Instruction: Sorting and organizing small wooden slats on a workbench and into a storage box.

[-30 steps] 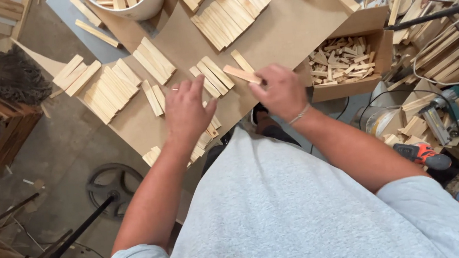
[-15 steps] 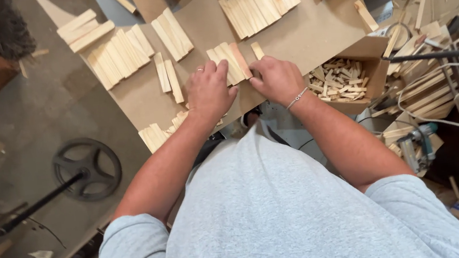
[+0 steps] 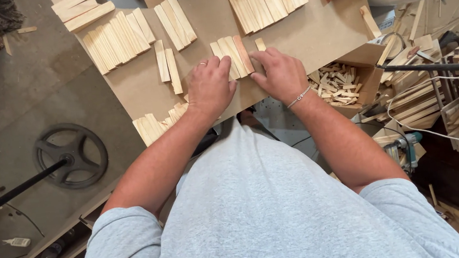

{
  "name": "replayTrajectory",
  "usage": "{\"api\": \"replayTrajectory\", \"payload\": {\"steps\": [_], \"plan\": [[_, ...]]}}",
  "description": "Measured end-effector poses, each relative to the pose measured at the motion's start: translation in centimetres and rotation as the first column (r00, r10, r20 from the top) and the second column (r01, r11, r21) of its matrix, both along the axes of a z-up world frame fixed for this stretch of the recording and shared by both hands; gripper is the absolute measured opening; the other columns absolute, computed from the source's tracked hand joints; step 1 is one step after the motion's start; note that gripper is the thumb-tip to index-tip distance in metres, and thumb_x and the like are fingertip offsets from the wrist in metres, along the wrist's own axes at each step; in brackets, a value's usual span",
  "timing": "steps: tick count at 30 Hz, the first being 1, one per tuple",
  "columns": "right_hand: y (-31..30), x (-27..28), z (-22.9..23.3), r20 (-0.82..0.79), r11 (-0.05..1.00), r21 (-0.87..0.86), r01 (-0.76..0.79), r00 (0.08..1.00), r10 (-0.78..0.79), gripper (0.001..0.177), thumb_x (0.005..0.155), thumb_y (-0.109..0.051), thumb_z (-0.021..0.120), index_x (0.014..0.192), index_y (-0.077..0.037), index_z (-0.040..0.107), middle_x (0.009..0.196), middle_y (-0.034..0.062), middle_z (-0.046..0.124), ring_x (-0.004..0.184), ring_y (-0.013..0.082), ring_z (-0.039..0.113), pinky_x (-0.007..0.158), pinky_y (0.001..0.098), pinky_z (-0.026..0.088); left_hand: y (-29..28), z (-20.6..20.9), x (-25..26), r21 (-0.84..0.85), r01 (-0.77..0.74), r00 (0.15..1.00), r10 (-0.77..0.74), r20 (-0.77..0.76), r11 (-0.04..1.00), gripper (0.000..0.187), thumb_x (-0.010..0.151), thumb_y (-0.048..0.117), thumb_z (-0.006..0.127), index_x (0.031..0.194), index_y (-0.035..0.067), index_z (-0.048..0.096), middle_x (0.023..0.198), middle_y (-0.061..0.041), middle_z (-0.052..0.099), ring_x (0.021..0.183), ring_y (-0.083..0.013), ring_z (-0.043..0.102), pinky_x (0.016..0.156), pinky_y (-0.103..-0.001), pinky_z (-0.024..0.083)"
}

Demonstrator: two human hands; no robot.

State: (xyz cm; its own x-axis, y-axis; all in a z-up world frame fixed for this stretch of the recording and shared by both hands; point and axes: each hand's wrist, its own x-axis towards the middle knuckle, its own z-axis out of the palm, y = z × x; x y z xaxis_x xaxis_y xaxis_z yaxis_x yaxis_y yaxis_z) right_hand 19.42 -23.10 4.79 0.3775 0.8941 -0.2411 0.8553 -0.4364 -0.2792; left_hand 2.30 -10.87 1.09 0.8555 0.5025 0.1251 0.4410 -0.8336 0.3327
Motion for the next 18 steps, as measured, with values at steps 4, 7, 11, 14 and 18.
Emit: {"api": "replayTrajectory", "payload": {"steps": [4, 7, 11, 14, 18], "plan": [[0.1, -0.2, -0.2, -0.054, 0.997, 0.058, -0.051, 0.997, 0.055, 0.045, 0.086, -0.035, 0.075, 0.129, -0.029, 0.065, 0.103, 0.0037, 0.062, 0.092, 0.0374, 0.071, 0.079, 0.0533, 0.06, 0.1, -1.5, 0.0, 0.005, 0.007, 1.0, -0.007, 0.013, 1.0, 0.053, 0.065, 0.034, 0.087, 0.108, 0.014, 0.065, 0.086, -0.007, 0.062, 0.085, -0.0325, 0.07, 0.075, -0.042, 0.057], [-0.2, -0.2, -1.7, -0.033, 0.995, 0.055, -0.082, 0.996, 0.084, 0.038, 0.086, -0.036, 0.076, 0.123, -0.031, 0.067, 0.106, -0.0014, 0.063, 0.096, 0.0309, 0.071, 0.082, 0.0464, 0.061, 0.2, -2.4, 0.1, 0.01, 0.035, 0.999, -0.036, 0.021, 0.999, 0.052, 0.065, 0.038, 0.087, 0.107, 0.015, 0.065, 0.086, -0.006, 0.063, 0.086, -0.0315, 0.07, 0.075, -0.042, 0.057], [-0.2, -0.2, -1.6, -0.015, 0.991, 0.092, -0.1, 0.995, 0.102, 0.036, 0.085, -0.034, 0.076, 0.119, -0.028, 0.067, 0.106, -0.0018, 0.063, 0.096, 0.0285, 0.071, 0.079, 0.0448, 0.062, 0.0, -2.1, 0.1, 0.009, 0.048, 0.998, -0.048, 0.047, 0.999, 0.047, 0.065, 0.036, 0.087, 0.101, 0.015, 0.063, 0.085, -0.006, 0.061, 0.084, -0.0319, 0.069, 0.074, -0.041, 0.057], [-0.5, -0.2, -2.3, 0.012, 0.987, 0.113, -0.115, 0.993, 0.115, 0.037, 0.084, -0.035, 0.078, 0.119, -0.028, 0.066, 0.109, -0.0025, 0.063, 0.097, 0.0268, 0.071, 0.078, 0.044, 0.062, -0.1, -2.2, 0.1, 0.009, 0.046, 0.997, -0.046, 0.058, 0.999, 0.046, 0.064, 0.036, 0.087, 0.098, 0.015, 0.063, 0.084, -0.006, 0.06, 0.083, -0.0321, 0.068, 0.074, -0.041, 0.056], [-0.8, -0.2, -2.9, 0.037, 0.982, 0.145, -0.122, 0.992, 0.118, 0.034, 0.088, -0.038, 0.075, 0.119, -0.028, 0.065, 0.11, -0.0035, 0.061, 0.098, 0.0248, 0.07, 0.076, 0.043, 0.062, -0.1, -2.2, 0.0, -0.011, 0.047, 0.997, -0.046, 0.062, 0.999, 0.046, 0.065, 0.037, 0.087, 0.099, 0.016, 0.063, 0.084, -0.005, 0.06, 0.083, -0.0318, 0.068, 0.074, -0.042, 0.056]]}}
